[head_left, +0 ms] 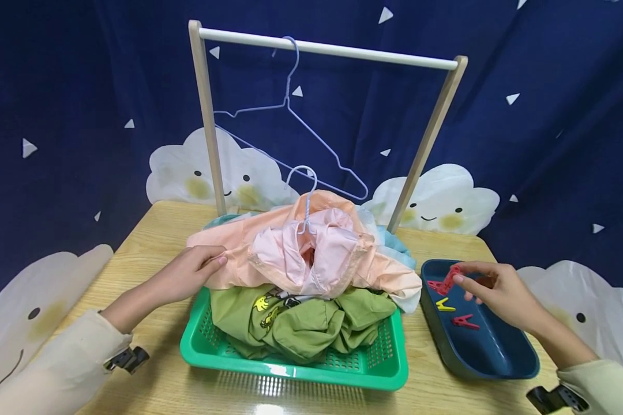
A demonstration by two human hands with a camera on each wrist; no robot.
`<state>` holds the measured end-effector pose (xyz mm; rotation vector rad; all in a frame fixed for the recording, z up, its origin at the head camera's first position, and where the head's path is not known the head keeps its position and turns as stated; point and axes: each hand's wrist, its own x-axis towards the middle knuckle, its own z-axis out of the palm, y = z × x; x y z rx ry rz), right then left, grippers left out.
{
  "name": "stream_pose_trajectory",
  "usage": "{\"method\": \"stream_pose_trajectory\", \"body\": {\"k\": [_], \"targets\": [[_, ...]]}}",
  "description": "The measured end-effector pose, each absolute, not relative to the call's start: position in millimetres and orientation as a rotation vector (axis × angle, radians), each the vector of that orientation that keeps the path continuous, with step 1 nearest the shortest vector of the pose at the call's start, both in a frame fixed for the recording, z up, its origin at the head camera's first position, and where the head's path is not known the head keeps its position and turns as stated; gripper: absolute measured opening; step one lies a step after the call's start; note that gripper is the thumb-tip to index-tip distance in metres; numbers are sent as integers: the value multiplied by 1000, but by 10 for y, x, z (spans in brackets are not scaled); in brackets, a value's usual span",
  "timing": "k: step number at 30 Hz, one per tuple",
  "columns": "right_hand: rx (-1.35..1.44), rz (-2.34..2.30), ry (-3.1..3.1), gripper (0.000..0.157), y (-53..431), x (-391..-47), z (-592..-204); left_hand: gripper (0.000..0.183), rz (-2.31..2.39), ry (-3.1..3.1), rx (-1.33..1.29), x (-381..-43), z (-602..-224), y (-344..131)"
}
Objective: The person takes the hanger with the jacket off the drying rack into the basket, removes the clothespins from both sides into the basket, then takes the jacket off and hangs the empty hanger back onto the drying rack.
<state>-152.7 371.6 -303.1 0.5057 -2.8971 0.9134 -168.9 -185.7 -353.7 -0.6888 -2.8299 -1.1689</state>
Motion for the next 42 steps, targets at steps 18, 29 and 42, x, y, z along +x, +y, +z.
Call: {"method": "stream_pose_trajectory", "body": {"k": [18, 29, 42], "targets": [[490, 940, -2974, 33, 4081, -1554, -3332, 33, -1157, -2826, -684, -1690, -3543, -1860], [386, 883, -3125, 39, 4209, -1531, -3532, 32, -1163, -2820, -692, -1695, -3545, -1866], [674, 1145, -3246, 35, 4408, -1518, -3732, 32, -1181, -2820, -708, -1711, -3567, -1870]]}}
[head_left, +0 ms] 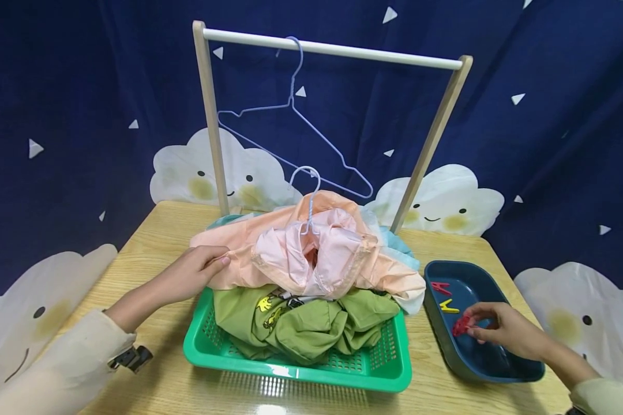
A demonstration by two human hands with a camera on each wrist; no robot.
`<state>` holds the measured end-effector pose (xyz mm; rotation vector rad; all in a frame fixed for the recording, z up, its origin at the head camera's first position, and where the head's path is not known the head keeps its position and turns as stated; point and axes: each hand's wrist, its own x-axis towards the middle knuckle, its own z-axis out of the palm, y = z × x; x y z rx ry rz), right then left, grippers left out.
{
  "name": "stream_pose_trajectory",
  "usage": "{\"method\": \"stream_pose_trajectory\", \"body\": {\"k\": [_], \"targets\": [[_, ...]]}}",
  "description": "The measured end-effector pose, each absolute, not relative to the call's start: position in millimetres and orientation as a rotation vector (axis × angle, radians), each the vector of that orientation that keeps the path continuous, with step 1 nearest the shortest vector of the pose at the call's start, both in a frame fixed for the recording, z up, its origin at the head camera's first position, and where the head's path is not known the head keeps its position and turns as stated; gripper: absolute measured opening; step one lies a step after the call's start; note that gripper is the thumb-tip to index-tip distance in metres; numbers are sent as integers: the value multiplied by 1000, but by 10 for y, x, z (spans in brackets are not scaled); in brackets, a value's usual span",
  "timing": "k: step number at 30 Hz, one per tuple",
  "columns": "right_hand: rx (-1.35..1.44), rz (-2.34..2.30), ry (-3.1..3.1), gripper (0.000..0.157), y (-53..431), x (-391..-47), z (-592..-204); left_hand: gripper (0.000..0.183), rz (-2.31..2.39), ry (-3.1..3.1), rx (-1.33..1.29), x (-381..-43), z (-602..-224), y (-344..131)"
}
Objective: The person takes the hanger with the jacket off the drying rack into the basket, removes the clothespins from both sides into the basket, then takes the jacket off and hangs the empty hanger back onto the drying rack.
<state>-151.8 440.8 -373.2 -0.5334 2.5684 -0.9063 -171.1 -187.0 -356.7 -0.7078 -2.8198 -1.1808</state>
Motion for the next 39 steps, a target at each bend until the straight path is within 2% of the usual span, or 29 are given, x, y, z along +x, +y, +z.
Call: {"method": "stream_pose_trajectory", "body": {"k": [9, 15, 25, 39], "targets": [[-601, -1000, 2425, 35, 4499, -1550, -3828, 31, -1192, -2825, -699, -1717, -3565, -1865], [-601, -874, 2497, 31, 4536, -1545, -3862, 31, -1188, -2819, -708, -1721, -3566, -1863], [-574, -632, 2575, 37, 4560, -1584, -3938, 34, -1188, -2812, -699, -1720, -3588, -1866], [-571, -588, 2598, 29, 4576, -1529, -3995, 33, -1194, -2813, -692, -1713, -3595, -1879]]}}
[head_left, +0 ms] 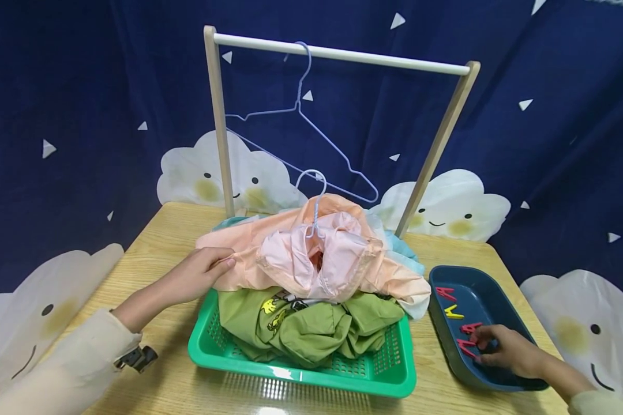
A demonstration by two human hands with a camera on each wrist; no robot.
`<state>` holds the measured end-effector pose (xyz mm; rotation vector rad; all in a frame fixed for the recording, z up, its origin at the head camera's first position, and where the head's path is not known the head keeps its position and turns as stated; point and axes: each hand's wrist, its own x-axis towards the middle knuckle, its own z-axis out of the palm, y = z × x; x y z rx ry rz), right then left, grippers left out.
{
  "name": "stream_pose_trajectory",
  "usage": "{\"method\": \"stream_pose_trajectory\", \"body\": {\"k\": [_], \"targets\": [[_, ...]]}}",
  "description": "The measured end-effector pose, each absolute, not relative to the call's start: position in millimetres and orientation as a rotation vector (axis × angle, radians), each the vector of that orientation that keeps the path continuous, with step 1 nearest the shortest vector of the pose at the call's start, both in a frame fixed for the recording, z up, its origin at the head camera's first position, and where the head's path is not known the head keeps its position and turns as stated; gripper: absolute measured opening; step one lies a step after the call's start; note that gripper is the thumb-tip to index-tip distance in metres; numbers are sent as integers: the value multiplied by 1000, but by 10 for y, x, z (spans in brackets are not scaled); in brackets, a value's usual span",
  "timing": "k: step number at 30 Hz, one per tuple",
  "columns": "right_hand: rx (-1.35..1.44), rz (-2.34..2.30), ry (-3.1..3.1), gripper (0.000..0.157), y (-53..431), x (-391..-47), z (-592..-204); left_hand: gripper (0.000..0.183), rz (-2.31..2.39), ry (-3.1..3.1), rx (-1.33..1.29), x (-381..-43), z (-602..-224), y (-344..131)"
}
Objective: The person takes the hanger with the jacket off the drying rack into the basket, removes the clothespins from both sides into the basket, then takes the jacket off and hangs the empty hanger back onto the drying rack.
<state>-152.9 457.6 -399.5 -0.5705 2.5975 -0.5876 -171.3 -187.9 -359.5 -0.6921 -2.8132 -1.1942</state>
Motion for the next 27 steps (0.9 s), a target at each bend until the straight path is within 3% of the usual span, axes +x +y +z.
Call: {"method": "stream_pose_trajectory", "body": {"k": [13, 21, 27], "targets": [[-597, -577, 2716, 23, 4402, -1447, -3724, 34, -1200, -2819, -699, -1727, -3595, -1859], [-515, -586, 2885, 29, 4047, -1440, -3340, 32, -1189, -2827, -687, -1718, -3585, -1858], [-606, -592, 2974, 22, 3749, -1480, -3130, 30, -1181, -2829, -669, -1711, -3581, -1859]]}}
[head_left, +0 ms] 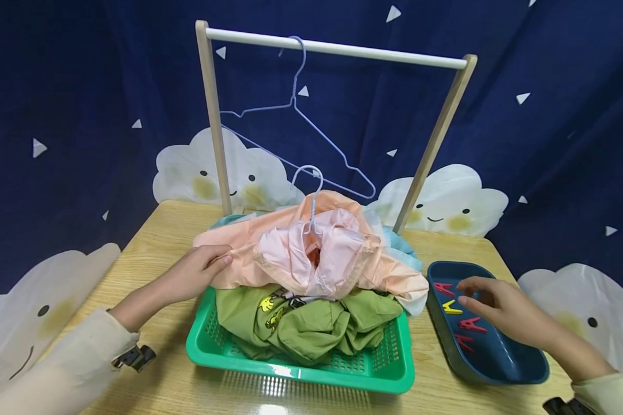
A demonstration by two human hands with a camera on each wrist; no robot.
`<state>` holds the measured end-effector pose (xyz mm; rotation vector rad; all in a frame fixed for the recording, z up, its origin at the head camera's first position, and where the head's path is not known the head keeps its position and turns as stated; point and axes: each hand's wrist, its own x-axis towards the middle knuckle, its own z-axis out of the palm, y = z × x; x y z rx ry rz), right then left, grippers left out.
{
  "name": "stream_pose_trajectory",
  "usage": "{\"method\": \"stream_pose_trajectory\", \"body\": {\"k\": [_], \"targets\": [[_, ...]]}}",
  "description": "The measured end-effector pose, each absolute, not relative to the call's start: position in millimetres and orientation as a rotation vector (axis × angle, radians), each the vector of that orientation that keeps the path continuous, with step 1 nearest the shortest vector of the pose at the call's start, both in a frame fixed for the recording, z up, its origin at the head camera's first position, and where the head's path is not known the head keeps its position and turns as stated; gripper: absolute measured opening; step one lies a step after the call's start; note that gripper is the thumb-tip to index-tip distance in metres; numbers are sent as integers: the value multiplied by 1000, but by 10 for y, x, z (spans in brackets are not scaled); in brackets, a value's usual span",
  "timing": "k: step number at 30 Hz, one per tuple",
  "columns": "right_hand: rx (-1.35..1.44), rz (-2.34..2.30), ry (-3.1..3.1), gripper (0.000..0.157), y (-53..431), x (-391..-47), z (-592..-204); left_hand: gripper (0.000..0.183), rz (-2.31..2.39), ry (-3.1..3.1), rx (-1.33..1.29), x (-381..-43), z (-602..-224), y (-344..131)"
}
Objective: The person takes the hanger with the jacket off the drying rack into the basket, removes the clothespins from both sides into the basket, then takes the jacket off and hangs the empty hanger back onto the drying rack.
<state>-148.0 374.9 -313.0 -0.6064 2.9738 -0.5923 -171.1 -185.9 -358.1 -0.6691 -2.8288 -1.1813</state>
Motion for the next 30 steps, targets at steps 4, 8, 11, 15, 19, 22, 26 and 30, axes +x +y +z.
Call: {"method": "stream_pose_trajectory", "body": {"k": [4, 8, 11, 15, 19, 22, 26, 30], "targets": [[-608, -581, 2996, 23, 3557, -1511, -3034, 30, -1184, -2827, -664, -1702, -3576, -1860], [-615, -606, 3004, 30, 3392, -1545, -2995, 31, -1187, -2826, -660, -1696, -3579, -1859], [-629, -633, 3009, 33, 3266, -1574, -2991, 31, -1186, -2824, -658, -1694, -3581, -1856], [-662, -650, 2997, 35, 3102, -1629, -2993, 30, -1195, -2820, -659, -1691, -3581, -1858], [-688, -666, 2961, 40, 2961, -1696, -3016, 31, -1197, -2814, -660, -1686, -3590, -1863], [-703, -707, 2929, 40, 2871, -1747, -3037, 31, -1196, -2807, -665, -1682, -3598, -1866], [-737, -748, 2910, 38, 2785, -1795, -3057, 31, -1200, -2804, -666, -1682, -3601, -1867], [-811, -779, 2894, 33, 2728, -1843, -3080, 30, -1207, -2806, -660, -1685, -3595, -1865]]}}
